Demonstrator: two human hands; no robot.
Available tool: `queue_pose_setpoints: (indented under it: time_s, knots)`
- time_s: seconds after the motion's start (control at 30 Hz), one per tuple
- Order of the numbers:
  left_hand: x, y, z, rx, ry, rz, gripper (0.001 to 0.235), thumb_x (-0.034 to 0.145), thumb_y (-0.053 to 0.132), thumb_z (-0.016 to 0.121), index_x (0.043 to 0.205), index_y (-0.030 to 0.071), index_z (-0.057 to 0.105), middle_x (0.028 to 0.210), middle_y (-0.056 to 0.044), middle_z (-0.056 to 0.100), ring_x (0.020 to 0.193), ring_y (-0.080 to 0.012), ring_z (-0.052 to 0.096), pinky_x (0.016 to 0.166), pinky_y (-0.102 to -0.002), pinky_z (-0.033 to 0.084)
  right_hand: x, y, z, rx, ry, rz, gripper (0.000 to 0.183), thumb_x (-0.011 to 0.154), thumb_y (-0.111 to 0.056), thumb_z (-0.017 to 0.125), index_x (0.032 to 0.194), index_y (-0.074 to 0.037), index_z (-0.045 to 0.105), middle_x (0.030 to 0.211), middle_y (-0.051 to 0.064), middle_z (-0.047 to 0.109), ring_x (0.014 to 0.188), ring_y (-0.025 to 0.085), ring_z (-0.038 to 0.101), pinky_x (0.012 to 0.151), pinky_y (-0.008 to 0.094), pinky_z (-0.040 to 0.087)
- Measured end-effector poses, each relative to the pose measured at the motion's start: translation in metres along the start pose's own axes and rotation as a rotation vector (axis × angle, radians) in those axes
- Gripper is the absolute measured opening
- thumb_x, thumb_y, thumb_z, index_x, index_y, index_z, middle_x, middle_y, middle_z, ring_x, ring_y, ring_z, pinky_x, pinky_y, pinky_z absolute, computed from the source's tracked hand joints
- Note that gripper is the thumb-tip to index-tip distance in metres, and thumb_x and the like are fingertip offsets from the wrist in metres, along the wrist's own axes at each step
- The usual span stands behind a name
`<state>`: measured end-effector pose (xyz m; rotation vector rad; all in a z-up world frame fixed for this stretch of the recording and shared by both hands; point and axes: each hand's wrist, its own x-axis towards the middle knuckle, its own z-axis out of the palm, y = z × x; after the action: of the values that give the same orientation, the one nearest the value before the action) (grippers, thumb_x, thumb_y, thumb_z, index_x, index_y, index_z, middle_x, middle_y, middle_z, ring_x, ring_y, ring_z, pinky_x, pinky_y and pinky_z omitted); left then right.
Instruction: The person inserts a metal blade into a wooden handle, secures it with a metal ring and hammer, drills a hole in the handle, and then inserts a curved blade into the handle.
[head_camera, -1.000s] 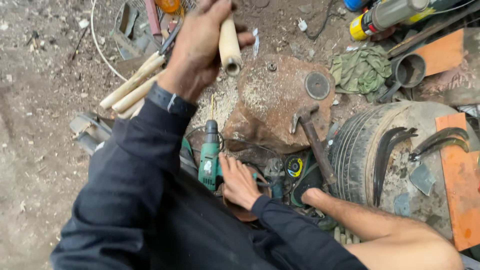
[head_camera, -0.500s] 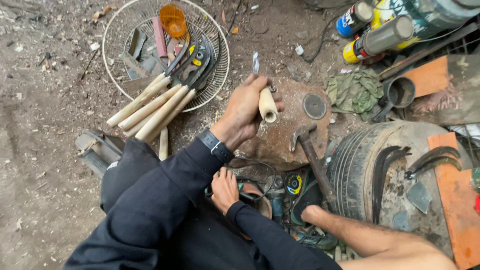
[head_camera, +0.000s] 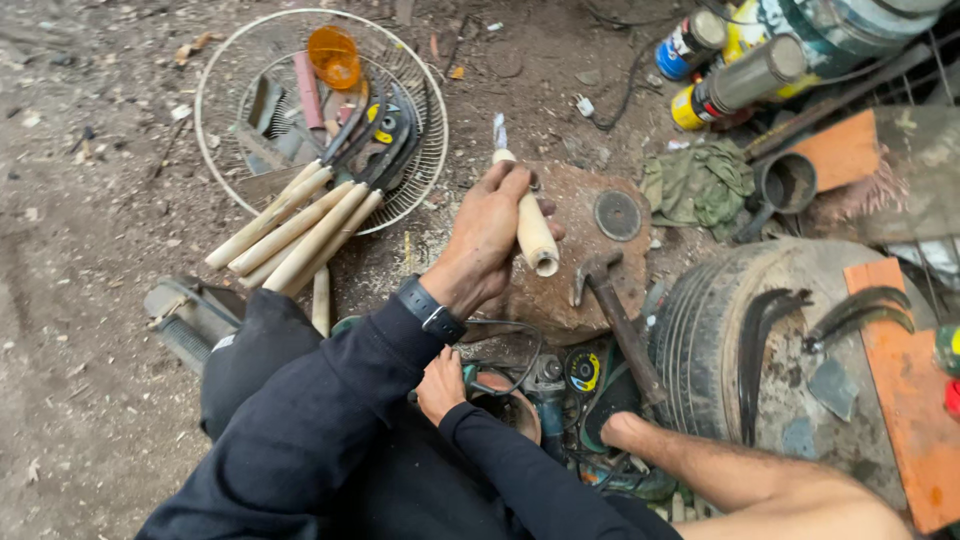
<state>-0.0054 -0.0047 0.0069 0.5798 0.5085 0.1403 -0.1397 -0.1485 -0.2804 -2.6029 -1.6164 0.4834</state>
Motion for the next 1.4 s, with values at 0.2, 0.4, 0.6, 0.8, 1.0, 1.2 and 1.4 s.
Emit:
queue_pose_setpoints:
  time_s: [0.2, 0.4, 0.6, 0.8, 1.0, 1.2, 1.4]
  knots:
    - [0.009, -0.014, -0.009, 0.156, 0.03, 0.117, 0.048, 0.102, 0.023, 0.054, 0.141, -0.004, 0.048, 0.104, -0.01, 0.064, 0.083, -0.0179, 0.068, 0.069, -0.034, 0.06, 0.004, 0.0, -0.005, -0.14, -0.08, -0.02, 0.029, 0.088, -0.015, 0.064, 0.115, -0.008, 0.073, 0.117, 0.016, 0.066, 0.115, 0.04, 0.053, 0.092, 0.048, 0.043]
    - [0.018, -0.027, -0.025, 0.239, -0.011, 0.099, 0.045, 0.103, 0.026, 0.057, 0.138, -0.002, 0.056, 0.095, -0.012, 0.062, 0.082, -0.0221, 0.061, 0.069, -0.038, 0.054, -0.021, 0.004, -0.1, -0.154, 0.206, -0.133, 0.036, 0.083, -0.015, 0.064, 0.116, -0.002, 0.067, 0.116, 0.022, 0.063, 0.107, 0.035, 0.056, 0.091, 0.046, 0.045]
    - [-0.021, -0.004, -0.019, 1.412, 0.041, 0.392, 0.046, 0.107, 0.038, 0.059, 0.135, 0.002, 0.066, 0.125, -0.023, 0.071, 0.114, -0.0291, 0.069, 0.099, -0.039, 0.051, -0.095, 0.073, -0.211, 0.078, 0.272, -0.173, 0.03, 0.086, -0.023, 0.065, 0.106, -0.001, 0.066, 0.102, 0.017, 0.062, 0.1, 0.033, 0.056, 0.086, 0.044, 0.047]
    - [-0.048, -0.014, 0.03, 0.784, -0.267, -0.011, 0.055, 0.103, 0.031, 0.054, 0.147, -0.002, 0.052, 0.164, -0.013, 0.046, 0.111, -0.0258, 0.071, 0.091, -0.036, 0.059, -0.183, 0.266, -0.259, 0.073, 0.59, 0.498, 0.017, 0.087, -0.006, 0.063, 0.102, -0.003, 0.07, 0.1, 0.018, 0.065, 0.096, 0.04, 0.061, 0.084, 0.048, 0.049]
    - [-0.049, -0.029, 0.062, 0.411, -0.321, -0.263, 0.053, 0.1, 0.018, 0.036, 0.142, -0.012, 0.05, 0.138, -0.031, 0.062, 0.108, -0.0343, 0.072, 0.08, -0.032, 0.062, -0.269, 0.371, -0.204, 0.286, 0.462, 1.124, 0.025, 0.089, -0.019, 0.077, 0.106, -0.002, 0.07, 0.102, 0.022, 0.07, 0.101, 0.04, 0.068, 0.091, 0.049, 0.053]
    - [-0.029, -0.044, 0.054, 0.224, -0.403, -0.254, 0.044, 0.095, 0.007, 0.043, 0.134, -0.012, 0.048, 0.143, -0.027, 0.057, 0.117, -0.0374, 0.071, 0.065, -0.036, 0.065, -0.282, 0.368, -0.156, 0.043, 0.515, 0.926, 0.048, 0.084, -0.014, 0.077, 0.124, 0.006, 0.06, 0.112, 0.03, 0.058, 0.106, 0.05, 0.058, 0.087, 0.054, 0.049]
    - [-0.019, -0.053, 0.052, 0.383, -0.312, -0.245, 0.05, 0.09, 0.002, 0.042, 0.137, -0.012, 0.049, 0.134, -0.031, 0.061, 0.115, -0.0388, 0.067, 0.08, -0.035, 0.061, -0.274, 0.36, -0.158, -0.052, 0.452, 0.949, 0.038, 0.085, -0.013, 0.075, 0.114, 0.004, 0.057, 0.114, 0.028, 0.056, 0.109, 0.047, 0.059, 0.089, 0.051, 0.052]
